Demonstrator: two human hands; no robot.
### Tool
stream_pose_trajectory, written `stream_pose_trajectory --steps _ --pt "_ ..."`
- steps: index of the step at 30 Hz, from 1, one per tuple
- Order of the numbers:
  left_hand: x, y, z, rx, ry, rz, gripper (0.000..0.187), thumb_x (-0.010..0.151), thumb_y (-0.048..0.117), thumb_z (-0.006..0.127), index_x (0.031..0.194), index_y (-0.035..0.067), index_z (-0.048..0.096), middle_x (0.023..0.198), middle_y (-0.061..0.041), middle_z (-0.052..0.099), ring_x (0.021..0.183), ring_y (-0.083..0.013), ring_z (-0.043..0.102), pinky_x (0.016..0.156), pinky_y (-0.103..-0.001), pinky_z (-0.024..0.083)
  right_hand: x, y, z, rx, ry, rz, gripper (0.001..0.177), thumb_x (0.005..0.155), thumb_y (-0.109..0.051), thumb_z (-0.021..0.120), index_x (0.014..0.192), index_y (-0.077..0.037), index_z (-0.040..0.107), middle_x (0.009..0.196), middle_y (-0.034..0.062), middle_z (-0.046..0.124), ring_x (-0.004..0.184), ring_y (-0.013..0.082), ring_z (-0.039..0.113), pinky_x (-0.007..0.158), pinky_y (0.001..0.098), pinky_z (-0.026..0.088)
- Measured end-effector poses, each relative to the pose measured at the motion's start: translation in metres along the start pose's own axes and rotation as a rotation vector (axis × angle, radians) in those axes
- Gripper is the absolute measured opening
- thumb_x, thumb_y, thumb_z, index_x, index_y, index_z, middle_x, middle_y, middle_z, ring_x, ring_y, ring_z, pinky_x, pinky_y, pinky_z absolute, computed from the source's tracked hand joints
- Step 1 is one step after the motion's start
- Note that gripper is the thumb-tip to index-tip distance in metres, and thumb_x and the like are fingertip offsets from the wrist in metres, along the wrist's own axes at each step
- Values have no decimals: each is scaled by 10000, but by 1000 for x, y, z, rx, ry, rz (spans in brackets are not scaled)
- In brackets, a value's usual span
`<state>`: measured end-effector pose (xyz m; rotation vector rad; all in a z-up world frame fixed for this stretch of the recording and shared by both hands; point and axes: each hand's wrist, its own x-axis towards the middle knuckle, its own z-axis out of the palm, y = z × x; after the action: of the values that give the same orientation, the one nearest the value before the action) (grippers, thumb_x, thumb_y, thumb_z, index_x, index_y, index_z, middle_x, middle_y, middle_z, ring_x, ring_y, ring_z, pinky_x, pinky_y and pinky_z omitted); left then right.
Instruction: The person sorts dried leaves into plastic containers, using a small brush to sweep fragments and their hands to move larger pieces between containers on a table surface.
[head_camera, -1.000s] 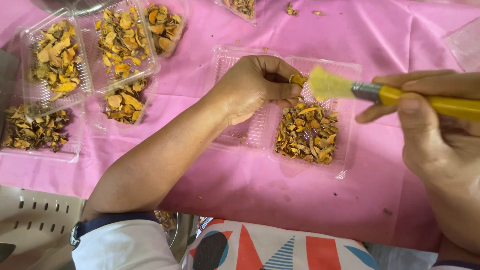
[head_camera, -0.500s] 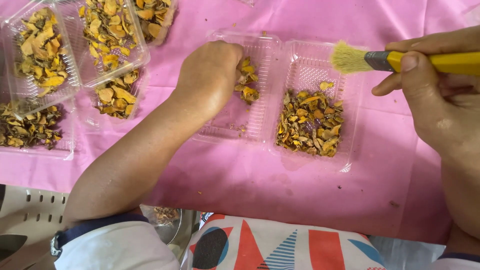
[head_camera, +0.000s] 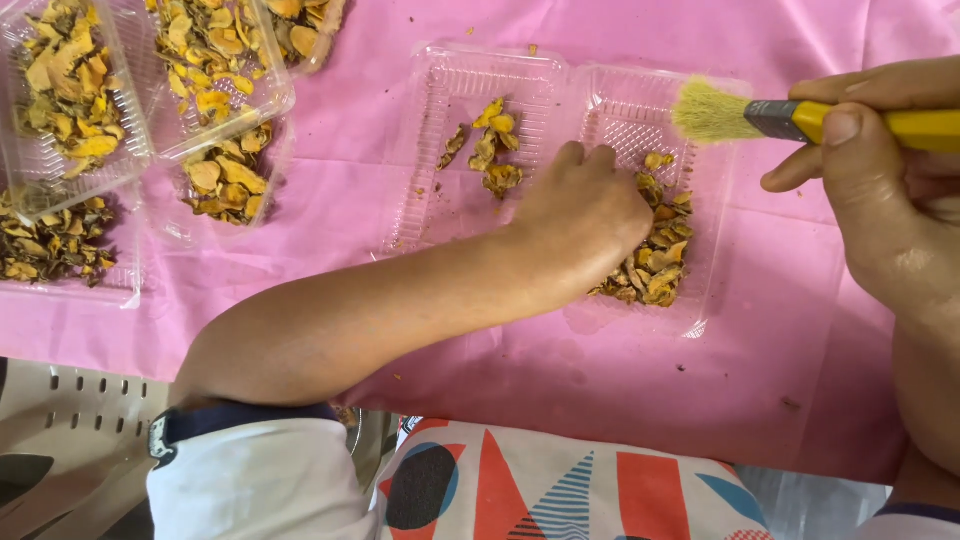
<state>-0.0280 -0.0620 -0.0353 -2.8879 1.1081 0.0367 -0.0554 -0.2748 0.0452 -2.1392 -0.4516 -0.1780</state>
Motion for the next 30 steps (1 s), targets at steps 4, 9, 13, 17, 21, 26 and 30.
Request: stream_pose_trajectory --steps 4,9,13,17,21,26,30 --pt "11 2 5 -28 -63 -2 266 608 -80 757 703 167 722 703 -30 675 789 -287 595 776 -450 480 -1 2 -3 58 18 -30 86 1341 67 466 1417 103 482 1482 304 638 1002 327 740 920 316 556" --pt "-4 -18 -12 -265 26 -47 270 657 -218 647 658 42 575 601 -66 576 648 -299 614 647 -480 560 3 -2 -3 73 40 -63 89 1321 61 502 1384 123 512 1425 300 651 996 326 742 875 312 569" --pt "-3 -32 -46 -850 -87 -398 303 903 -54 573 901 150 796 810 -98 775 664 -219 733 651 -343 547 -1 0 -3 107 79 -105 133 1309 2 495 1376 116 507 1389 309 651 973 355 750 847 340 606" --pt "5 -52 -50 -1047 67 -504 101 845 158 787 923 200 834 890 30 840 828 -97 781 802 -247 584 -1 -27 8 119 151 -113 243 1290 -132 437 1389 90 439 1407 330 629 1040 383 770 887 343 583" --pt "5 -61 -44 -1363 147 -529 128 824 51 757 916 91 837 770 -22 796 691 -79 706 687 -229 590 11 -23 19 171 77 -358 154 1107 96 500 1125 248 515 946 364 648 789 393 751 607 347 584" --pt "2 -60 -34 -1674 226 -565 139 797 -13 811 936 -21 803 801 -112 786 667 -128 697 655 -229 603 8 -13 18 204 128 -364 176 1125 98 487 1126 269 445 1033 427 633 748 436 729 496 367 526" --pt "0 -60 -40 -1661 243 -578 155 794 -43 798 947 -23 799 754 -110 774 613 -134 689 611 -235 596 14 -18 23 192 107 -357 205 1162 55 462 1155 261 461 1033 392 624 754 429 729 675 409 582"
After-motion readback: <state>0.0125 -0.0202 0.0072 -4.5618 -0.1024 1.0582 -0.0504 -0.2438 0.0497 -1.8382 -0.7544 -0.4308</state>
